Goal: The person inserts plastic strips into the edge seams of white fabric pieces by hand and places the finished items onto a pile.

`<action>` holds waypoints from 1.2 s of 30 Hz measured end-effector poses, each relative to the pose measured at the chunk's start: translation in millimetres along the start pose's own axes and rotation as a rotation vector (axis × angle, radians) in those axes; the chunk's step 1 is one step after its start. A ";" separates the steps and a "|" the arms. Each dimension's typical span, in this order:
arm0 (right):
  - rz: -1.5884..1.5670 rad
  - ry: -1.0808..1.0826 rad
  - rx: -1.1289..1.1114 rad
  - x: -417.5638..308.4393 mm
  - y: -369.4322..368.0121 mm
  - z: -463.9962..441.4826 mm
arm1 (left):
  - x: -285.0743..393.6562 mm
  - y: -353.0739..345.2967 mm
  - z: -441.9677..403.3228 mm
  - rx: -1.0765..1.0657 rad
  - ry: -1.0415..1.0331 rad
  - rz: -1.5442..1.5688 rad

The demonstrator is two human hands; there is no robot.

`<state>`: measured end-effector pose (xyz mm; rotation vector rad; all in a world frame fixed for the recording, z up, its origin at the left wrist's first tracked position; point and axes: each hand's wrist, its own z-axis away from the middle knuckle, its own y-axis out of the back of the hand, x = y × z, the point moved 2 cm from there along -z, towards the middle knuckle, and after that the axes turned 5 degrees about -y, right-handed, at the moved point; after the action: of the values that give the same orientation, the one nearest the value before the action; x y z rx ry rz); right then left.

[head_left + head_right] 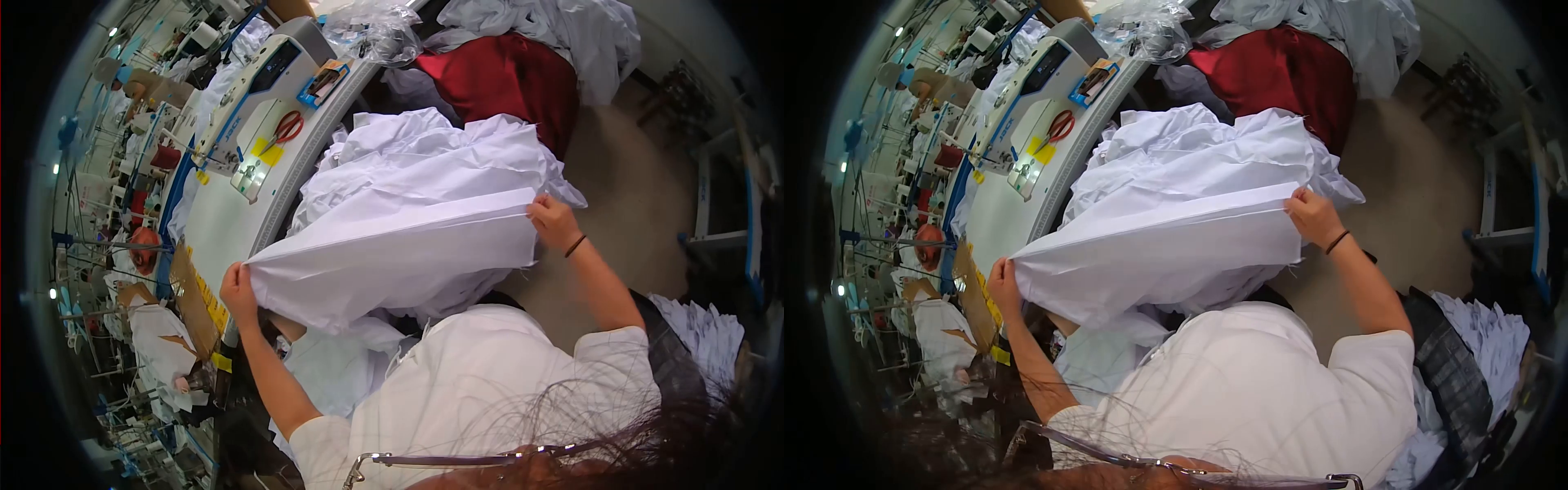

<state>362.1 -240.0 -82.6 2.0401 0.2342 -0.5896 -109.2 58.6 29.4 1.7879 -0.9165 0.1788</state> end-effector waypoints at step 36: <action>-0.303 -0.244 0.097 -22.5 85.4 -73.0 | -43.9 22.9 16.7 0.023 0.054 0.005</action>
<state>399.1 -220.3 24.0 2.0156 0.3777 -1.0479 -159.6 63.0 16.4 1.7936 -0.8837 0.2404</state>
